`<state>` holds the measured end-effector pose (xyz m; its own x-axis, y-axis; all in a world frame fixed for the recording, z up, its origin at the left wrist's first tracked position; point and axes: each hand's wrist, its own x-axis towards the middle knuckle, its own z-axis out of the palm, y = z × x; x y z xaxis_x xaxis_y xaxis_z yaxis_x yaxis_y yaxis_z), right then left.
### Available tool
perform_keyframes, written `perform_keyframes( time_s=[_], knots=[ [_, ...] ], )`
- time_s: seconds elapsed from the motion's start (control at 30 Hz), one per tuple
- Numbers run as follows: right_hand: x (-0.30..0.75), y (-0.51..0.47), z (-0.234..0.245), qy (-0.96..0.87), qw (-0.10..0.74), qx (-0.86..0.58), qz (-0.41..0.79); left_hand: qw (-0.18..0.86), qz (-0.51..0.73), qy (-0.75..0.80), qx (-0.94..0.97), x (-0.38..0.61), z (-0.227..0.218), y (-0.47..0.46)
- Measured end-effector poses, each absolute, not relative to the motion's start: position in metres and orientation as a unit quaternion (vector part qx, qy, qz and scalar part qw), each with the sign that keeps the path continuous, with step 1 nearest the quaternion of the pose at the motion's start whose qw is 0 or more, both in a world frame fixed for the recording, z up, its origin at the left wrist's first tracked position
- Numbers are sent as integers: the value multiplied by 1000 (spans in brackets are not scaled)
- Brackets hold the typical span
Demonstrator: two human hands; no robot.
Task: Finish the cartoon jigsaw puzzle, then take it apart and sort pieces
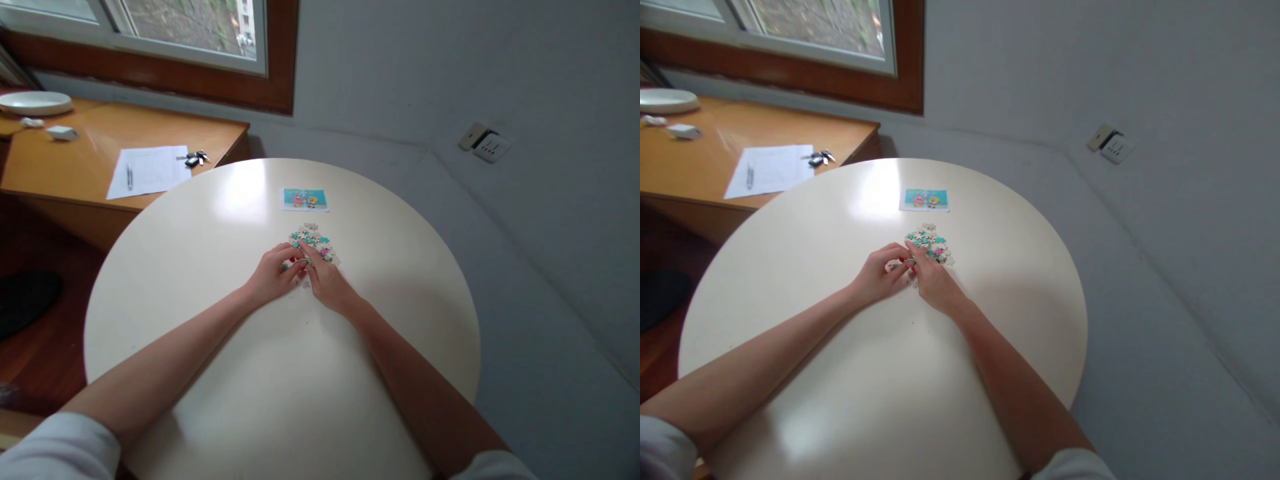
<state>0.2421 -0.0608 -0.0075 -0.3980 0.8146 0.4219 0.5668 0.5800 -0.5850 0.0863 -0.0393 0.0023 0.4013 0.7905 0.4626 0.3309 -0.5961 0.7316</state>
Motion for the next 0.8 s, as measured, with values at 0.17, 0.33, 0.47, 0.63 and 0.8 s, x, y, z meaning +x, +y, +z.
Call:
perform_keyframes(
  time_s=[0.17,0.33,0.47,0.63,0.8],
  knots=[
    [243,-60,-8,-824,333,-438,136,274,410,370,787,87,3,-39],
    [247,-58,-8,-803,310,-500,95,258,422,421,761,86,4,-38],
    [248,-58,-10,-787,284,-544,56,260,415,470,734,86,0,-35],
    [248,-59,-14,-772,265,-578,22,269,418,469,730,86,-4,-32],
    [252,-56,-20,-760,260,-596,5,201,382,489,759,84,-9,-30]
  ],
)
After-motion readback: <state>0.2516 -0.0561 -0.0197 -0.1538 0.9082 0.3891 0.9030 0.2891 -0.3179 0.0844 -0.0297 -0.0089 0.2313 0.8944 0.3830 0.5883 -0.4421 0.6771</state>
